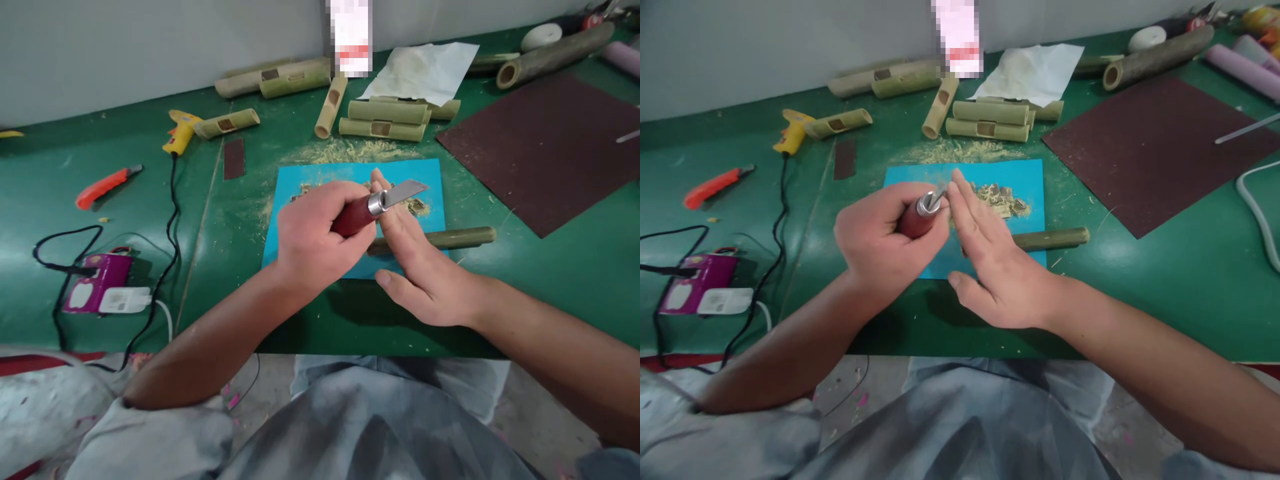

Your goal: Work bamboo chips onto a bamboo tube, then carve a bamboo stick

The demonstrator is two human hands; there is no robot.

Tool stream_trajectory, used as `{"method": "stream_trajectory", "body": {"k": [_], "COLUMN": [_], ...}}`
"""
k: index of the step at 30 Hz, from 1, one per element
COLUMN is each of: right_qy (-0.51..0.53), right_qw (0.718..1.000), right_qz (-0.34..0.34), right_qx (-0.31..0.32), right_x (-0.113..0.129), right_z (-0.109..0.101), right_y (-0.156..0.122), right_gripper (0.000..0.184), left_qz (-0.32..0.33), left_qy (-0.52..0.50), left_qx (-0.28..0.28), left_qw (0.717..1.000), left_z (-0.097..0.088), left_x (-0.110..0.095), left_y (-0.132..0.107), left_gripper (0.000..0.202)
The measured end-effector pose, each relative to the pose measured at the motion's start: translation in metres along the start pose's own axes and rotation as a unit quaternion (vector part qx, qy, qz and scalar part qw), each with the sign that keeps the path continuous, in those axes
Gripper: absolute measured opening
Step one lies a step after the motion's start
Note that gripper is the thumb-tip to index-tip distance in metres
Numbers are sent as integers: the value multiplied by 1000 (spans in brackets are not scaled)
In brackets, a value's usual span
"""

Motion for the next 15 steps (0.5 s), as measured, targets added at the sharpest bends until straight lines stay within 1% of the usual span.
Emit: {"method": "stream_trajectory", "body": {"k": [3,7,11,13,15], "right_qy": [-11,-14,-4,1,5], "right_qw": [1000,999,999,1000,1000], "right_qz": [14,29,29,27,24], "right_qx": [14,30,22,17,15], "right_x": [-2,-4,-4,-3,-3], "right_z": [2,5,5,4,4], "right_y": [0,-1,-1,-1,-1], "right_gripper": [85,87,87,86,86], "left_qz": [-13,-2,-18,-25,-13], "left_qy": [20,-6,3,8,1], "left_qx": [9,12,27,25,19], "left_qw": [1000,1000,999,999,1000], "left_z": [3,3,6,7,6], "left_x": [2,0,4,7,6], "left_y": [1,1,2,2,2], "left_gripper": [9,12,13,14,15]}}
Point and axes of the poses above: each hand's wrist, its own y-axis towards the middle knuckle, its own z-axis out of the palm, x = y × z, the point moved 10 cm from there along y, towards the middle knuckle, and after that the axes turned 10 degrees about -z, right-handed, at the moved point
